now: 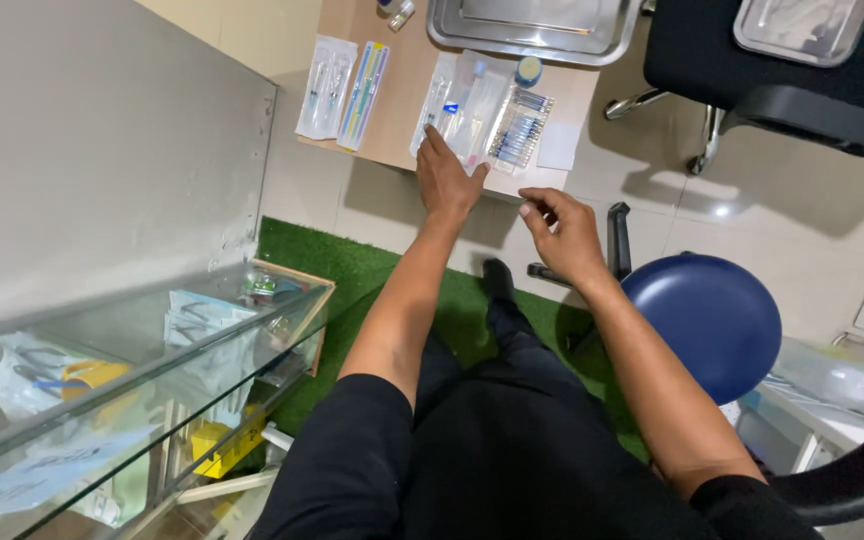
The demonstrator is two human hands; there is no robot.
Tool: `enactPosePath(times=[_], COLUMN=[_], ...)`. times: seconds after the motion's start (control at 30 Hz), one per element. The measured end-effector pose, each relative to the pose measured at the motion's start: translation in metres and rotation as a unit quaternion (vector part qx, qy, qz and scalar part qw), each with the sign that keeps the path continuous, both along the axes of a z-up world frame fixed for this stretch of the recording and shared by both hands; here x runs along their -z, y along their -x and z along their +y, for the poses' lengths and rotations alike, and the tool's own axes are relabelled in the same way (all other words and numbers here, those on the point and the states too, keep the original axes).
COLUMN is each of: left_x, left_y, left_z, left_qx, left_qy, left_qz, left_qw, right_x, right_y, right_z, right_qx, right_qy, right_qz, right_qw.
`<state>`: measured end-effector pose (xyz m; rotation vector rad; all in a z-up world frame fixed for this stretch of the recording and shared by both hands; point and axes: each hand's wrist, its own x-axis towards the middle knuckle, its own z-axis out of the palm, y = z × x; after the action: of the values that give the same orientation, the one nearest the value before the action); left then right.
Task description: Checking and organizing various dental materials and tools on a lab bench.
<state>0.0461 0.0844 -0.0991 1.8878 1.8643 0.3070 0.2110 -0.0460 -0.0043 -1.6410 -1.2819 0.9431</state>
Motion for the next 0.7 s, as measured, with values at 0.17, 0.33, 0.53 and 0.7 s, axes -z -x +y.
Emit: enactPosePath(times=[0.17,0.33,0.53,0.7], left_x=[0.000,-0.075,-0.111,-0.151], left_y=[0.014,0.028,0.070,0.089], left_z=[0.001,-0.022,-0.076,-0.091], left_qx=[0.014,-0.005,0.045,-0.047], left_qy=[-0.075,-0.035,0.168,0.240], left_qz=[-0.028,-0.169,-0.569,-0.755], left_qw=[0.997,0.985,0.803,0.609], right_x=[0.008,0.020,-0.017,-0.065], right_y=[-0.007,-0.009,0.010,0.028], right_z=[0.019,0.042,0.064,0.061], right_qx=[-0.002,0.002,-0.090,-0.157], right_qy=[0.012,0.022,0.050,0.038], right_qz=[0.000,0.069,0.355,0.499], right_qw=[1.000,0.997,0.929,0.851])
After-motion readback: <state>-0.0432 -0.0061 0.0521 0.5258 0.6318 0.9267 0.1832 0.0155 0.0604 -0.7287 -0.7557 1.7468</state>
